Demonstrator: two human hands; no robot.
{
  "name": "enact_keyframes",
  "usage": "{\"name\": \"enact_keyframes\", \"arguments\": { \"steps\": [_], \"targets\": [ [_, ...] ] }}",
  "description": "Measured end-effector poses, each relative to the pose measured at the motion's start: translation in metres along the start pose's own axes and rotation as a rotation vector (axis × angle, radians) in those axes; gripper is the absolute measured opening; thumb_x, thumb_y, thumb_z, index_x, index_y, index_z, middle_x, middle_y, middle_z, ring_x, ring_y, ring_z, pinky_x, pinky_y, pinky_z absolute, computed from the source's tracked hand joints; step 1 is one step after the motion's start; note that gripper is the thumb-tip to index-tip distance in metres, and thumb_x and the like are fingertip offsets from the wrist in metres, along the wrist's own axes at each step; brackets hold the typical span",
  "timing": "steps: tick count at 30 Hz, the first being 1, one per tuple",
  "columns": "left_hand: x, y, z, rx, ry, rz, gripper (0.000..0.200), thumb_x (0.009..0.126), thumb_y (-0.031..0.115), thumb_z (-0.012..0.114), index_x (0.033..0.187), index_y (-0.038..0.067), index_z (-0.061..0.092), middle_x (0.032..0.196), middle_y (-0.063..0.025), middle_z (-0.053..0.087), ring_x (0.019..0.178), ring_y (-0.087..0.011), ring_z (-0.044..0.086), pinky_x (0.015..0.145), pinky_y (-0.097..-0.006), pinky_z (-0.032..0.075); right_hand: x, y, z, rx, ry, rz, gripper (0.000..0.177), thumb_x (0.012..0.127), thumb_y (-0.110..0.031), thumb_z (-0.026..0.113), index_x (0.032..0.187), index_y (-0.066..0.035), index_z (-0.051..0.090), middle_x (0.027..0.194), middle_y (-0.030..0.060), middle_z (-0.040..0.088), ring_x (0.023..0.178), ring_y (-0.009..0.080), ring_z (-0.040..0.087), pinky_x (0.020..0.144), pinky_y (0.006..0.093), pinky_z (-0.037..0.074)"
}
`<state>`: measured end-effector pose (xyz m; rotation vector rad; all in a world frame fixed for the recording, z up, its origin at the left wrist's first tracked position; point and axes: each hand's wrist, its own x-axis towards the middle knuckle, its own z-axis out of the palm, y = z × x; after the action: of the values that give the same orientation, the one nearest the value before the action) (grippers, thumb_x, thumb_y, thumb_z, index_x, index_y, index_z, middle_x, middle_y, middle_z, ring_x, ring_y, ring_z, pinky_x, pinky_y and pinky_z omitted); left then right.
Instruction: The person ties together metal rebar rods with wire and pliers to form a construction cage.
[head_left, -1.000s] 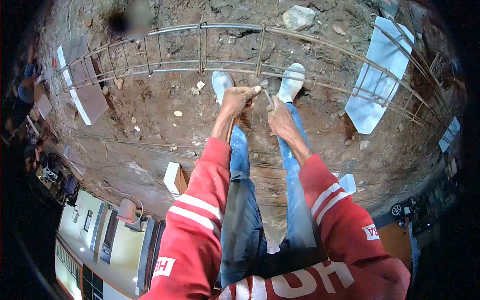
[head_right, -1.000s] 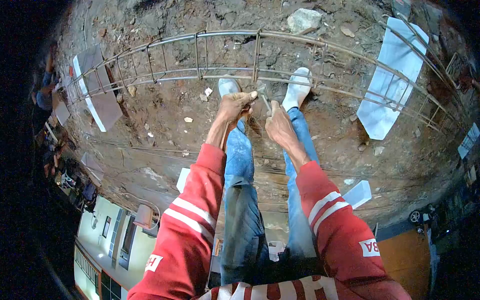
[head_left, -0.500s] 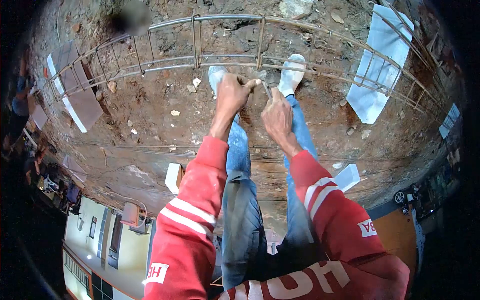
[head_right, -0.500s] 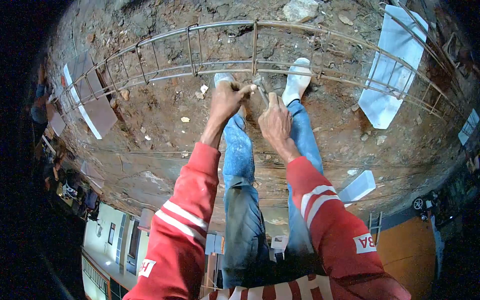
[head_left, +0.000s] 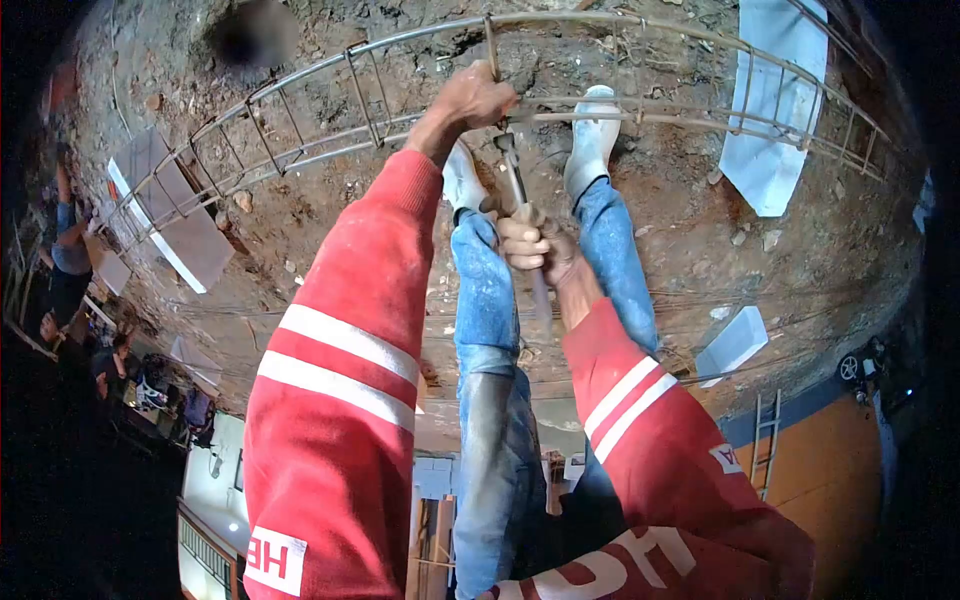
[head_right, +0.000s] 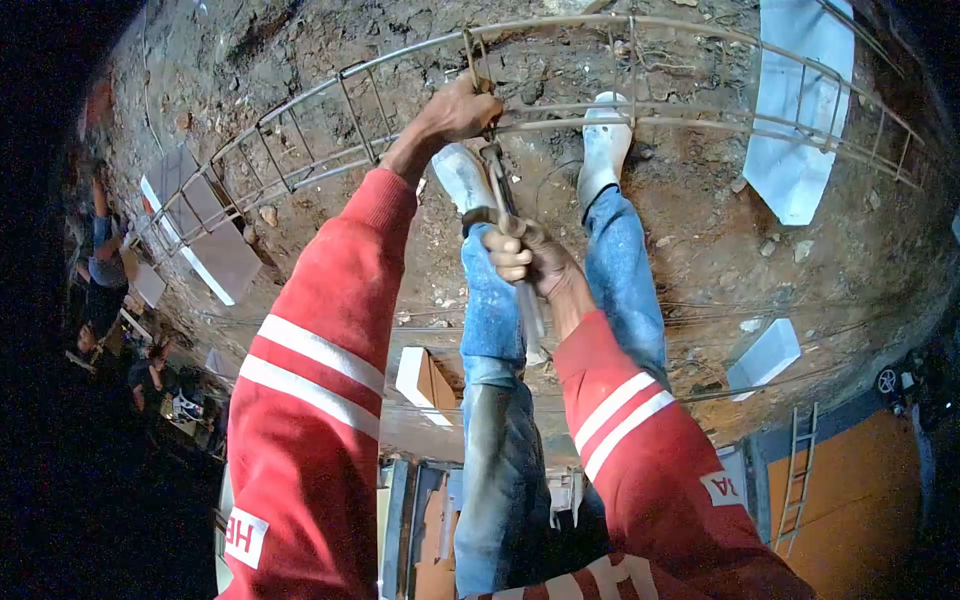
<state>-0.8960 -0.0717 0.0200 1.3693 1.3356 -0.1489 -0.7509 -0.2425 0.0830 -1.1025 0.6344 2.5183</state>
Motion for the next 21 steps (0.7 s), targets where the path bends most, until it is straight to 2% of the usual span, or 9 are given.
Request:
{"name": "enact_keyframes", "arguments": {
  "steps": [3, 4, 5, 8, 10, 17, 18, 19, 21],
  "targets": [
    [0.004, -0.007, 0.005, -0.047, 0.039, 0.003, 0.034, 0.069, 0.028, 0.058, 0.071, -0.005, 0.065, 0.071, -0.0289, 0.063, 0.069, -0.0398, 0.065, 0.063, -0.0468, 0.049, -0.006, 0.002, 0.012, -0.387, 0.099, -0.272, 0.032, 0.08, -0.02, 0.072, 0.099, 0.0, 0.054, 0.072, 0.0032, 0.056, 0.05, 0.012, 0.054, 0.041, 0.0253, 0.043],
    [-0.005, 0.003, 0.002, 0.008, 0.093, 0.081, 0.036, 0.07, 0.03, 0.061, 0.073, -0.006, 0.065, 0.069, -0.0282, 0.062, 0.067, -0.0384, 0.064, 0.065, -0.0462, 0.048, -0.003, 0.01, 0.013, -0.466, 0.295, -0.274, 0.042, 0.079, -0.024, 0.071, 0.107, 0.0, 0.05, 0.074, 0.0073, 0.057, 0.059, 0.0172, 0.059, 0.051, 0.0316, 0.049],
    [-0.006, 0.011, -0.004, -0.106, 0.046, -0.059, 0.037, 0.072, 0.032, 0.063, 0.075, -0.005, 0.067, 0.077, -0.029, 0.065, 0.074, -0.0385, 0.065, 0.069, -0.0449, 0.049, -0.001, 0.017, 0.012, -1.033, 0.6, -0.657, 0.043, 0.079, -0.026, 0.068, 0.108, 0.001, 0.051, 0.074, 0.0114, 0.057, 0.072, 0.0251, 0.062, 0.061, 0.0413, 0.05],
    [-0.003, 0.001, -0.002, -0.095, -0.042, -0.111, 0.04, 0.073, 0.033, 0.064, 0.081, -0.007, 0.068, 0.09, -0.031, 0.065, 0.084, -0.0401, 0.065, 0.074, -0.0441, 0.05, -0.013, 0.025, 0.023, -1.298, 0.852, -0.706, 0.04, 0.082, -0.029, 0.065, 0.106, 0.0, 0.051, 0.073, 0.0109, 0.057, 0.072, 0.027, 0.061, 0.062, 0.0428, 0.049],
    [-0.004, -0.003, 0.005, -0.087, 0.074, -0.105, 0.045, 0.073, 0.034, 0.064, 0.086, -0.01, 0.066, 0.094, -0.0321, 0.065, 0.089, -0.0405, 0.065, 0.078, -0.044, 0.05, -0.016, 0.029, 0.028, -1.561, 1.119, -0.729, 0.038, 0.085, -0.033, 0.061, 0.103, -0.001, 0.051, 0.072, 0.0104, 0.058, 0.073, 0.0289, 0.06, 0.062, 0.0444, 0.048],
    [-0.002, 0.001, -0.002, -0.183, -0.016, -0.137, 0.053, 0.066, 0.035, 0.064, 0.089, -0.013, 0.064, 0.093, -0.0332, 0.065, 0.091, -0.0404, 0.065, 0.08, -0.0433, 0.049, -0.029, 0.011, 0.004, -0.868, 0.48, -0.609, 0.035, 0.082, -0.034, 0.072, 0.095, -0.007, 0.052, 0.073, 0.0045, 0.058, 0.05, 0.0137, 0.053, 0.045, 0.0301, 0.043],
    [-0.004, 0.004, -0.001, -0.154, 0.031, -0.126, 0.051, 0.065, 0.035, 0.062, 0.084, -0.013, 0.064, 0.091, -0.0335, 0.065, 0.089, -0.0402, 0.065, 0.078, -0.0432, 0.05, -0.04, 0.007, 0.016, -1.092, 0.62, -0.512, 0.033, 0.08, -0.013, 0.07, 0.107, -0.004, 0.053, 0.079, 0.0112, 0.061, 0.064, 0.0232, 0.062, 0.058, 0.0374, 0.05],
    [0.0, 0.0, 0.001, -0.165, 0.034, -0.122, 0.051, 0.065, 0.035, 0.062, 0.084, -0.013, 0.064, 0.091, -0.0335, 0.065, 0.089, -0.0402, 0.065, 0.078, -0.0432, 0.05, -0.043, 0.007, 0.021, -1.103, 0.624, -0.51, 0.033, 0.08, -0.013, 0.07, 0.107, -0.004, 0.053, 0.079, 0.0112, 0.061, 0.064, 0.0232, 0.062, 0.058, 0.0374, 0.05],
    [0.007, -0.007, 0.006, -0.068, -0.007, -0.071, 0.037, 0.074, 0.034, 0.06, 0.076, -0.003, 0.063, 0.073, -0.0175, 0.064, 0.067, -0.0284, 0.058, 0.066, -0.0402, 0.045, -0.043, 0.011, 0.033, -1.667, 1.062, -0.628, 0.038, 0.079, -0.003, 0.06, 0.117, 0.0, 0.052, 0.092, 0.0202, 0.062, 0.086, 0.0368, 0.063, 0.076, 0.0464, 0.05]
  ]
}}
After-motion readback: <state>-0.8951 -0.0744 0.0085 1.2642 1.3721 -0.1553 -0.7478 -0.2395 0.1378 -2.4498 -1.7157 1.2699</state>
